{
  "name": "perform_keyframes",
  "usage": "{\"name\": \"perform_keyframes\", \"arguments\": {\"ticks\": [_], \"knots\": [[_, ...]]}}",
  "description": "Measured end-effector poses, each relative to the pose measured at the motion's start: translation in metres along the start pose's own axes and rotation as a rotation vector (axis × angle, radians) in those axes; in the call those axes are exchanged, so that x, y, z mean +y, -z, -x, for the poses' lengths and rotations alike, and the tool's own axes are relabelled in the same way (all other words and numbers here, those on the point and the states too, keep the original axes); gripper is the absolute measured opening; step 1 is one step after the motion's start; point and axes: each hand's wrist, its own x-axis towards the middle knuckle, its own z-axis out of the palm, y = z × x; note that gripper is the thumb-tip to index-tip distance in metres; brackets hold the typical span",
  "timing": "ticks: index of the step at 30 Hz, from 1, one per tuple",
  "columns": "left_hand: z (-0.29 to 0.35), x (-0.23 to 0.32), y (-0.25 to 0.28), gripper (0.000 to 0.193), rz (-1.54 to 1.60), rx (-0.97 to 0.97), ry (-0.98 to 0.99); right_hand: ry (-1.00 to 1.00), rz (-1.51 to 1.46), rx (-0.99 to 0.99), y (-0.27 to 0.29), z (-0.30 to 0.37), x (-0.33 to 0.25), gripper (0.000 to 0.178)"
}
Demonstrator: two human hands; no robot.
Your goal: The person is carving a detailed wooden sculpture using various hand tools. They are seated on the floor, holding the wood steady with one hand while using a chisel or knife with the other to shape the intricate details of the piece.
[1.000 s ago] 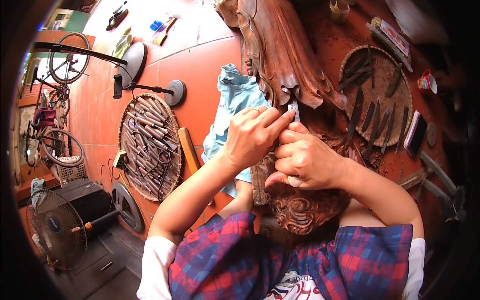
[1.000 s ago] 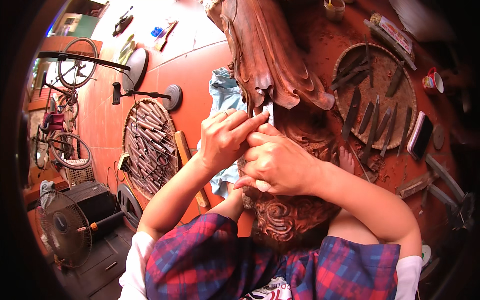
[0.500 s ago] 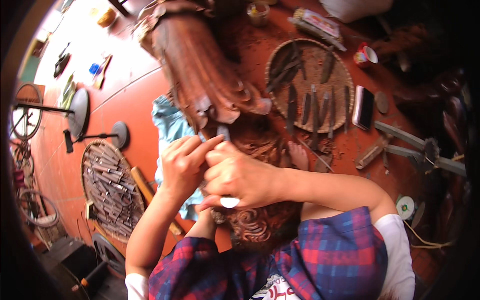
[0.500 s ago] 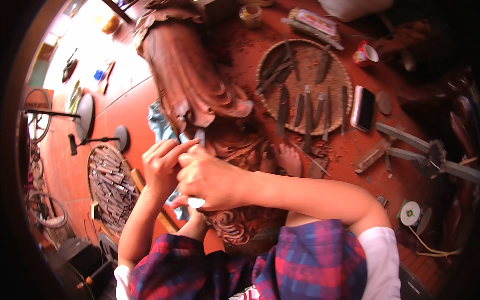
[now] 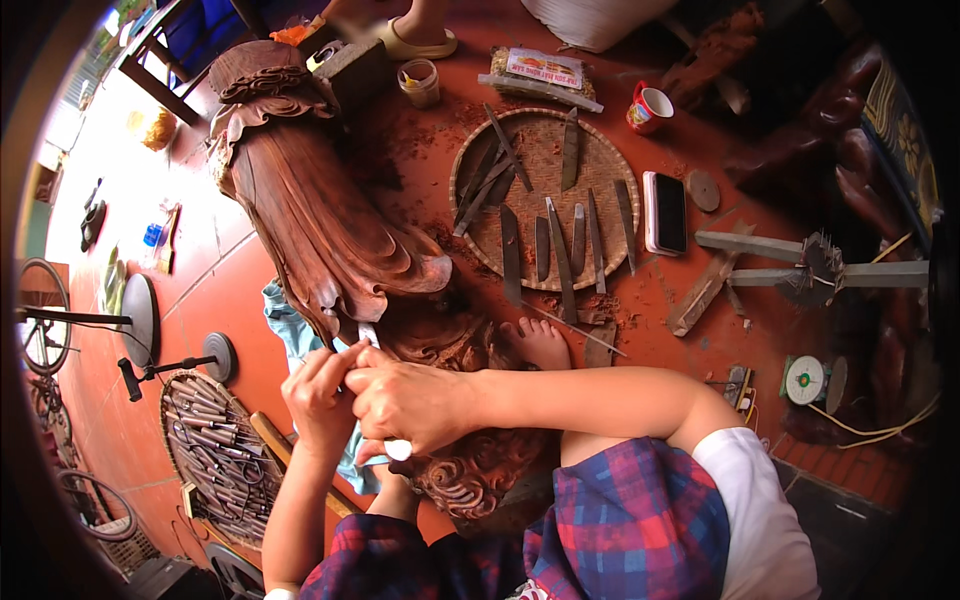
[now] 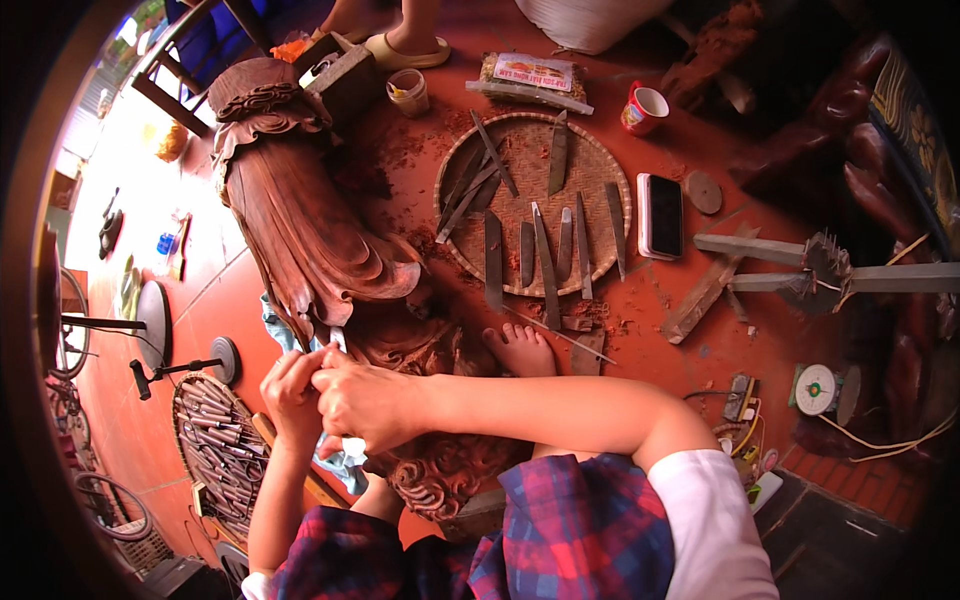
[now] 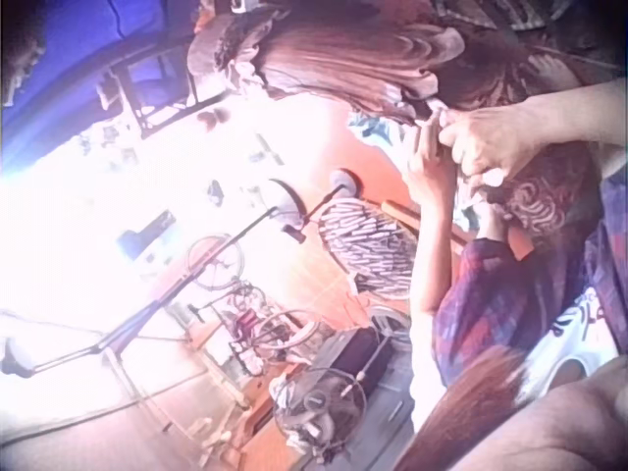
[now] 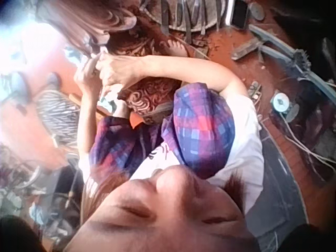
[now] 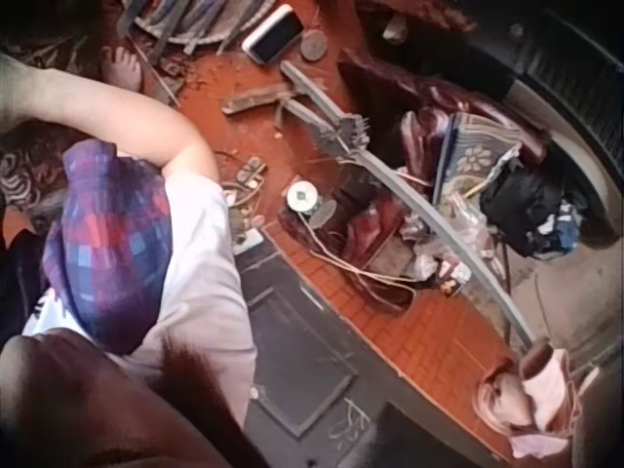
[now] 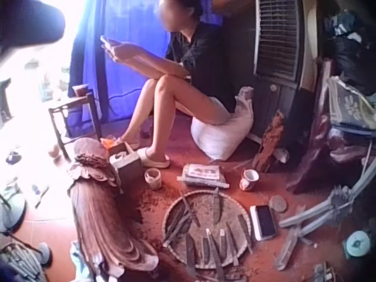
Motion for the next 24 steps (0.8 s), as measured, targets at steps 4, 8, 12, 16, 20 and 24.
{"name": "perform_keyframes", "arguments": {"ticks": [4,8,12,16,20,24], "knots": [[0.003,0.012,0.000,0.029,0.014,-0.006,-0.066,-0.154,-0.089,-0.004,0.007,0.006,-0.020,0.043],[0.006,0.018,0.009,0.022,-0.018,0.104,-0.146,0.020,0.035,-0.027,0.006,0.003,-0.032,0.036],[0.016,0.012,0.011,0.015,-0.044,0.163,-0.173,0.004,-0.058,0.100,0.006,0.003,-0.042,0.036],[0.019,0.007,0.003,0.026,-0.030,0.114,-0.192,-0.063,-0.069,-0.031,0.004,0.011,-0.039,0.037],[0.027,0.002,-0.002,0.029,-0.048,0.072,-0.195,-0.083,-0.045,-0.143,0.001,0.011,-0.037,0.035],[0.014,-0.001,0.007,0.035,-0.094,0.073,-0.149,-0.010,-0.014,-0.131,0.006,-0.006,-0.019,0.038]]}}
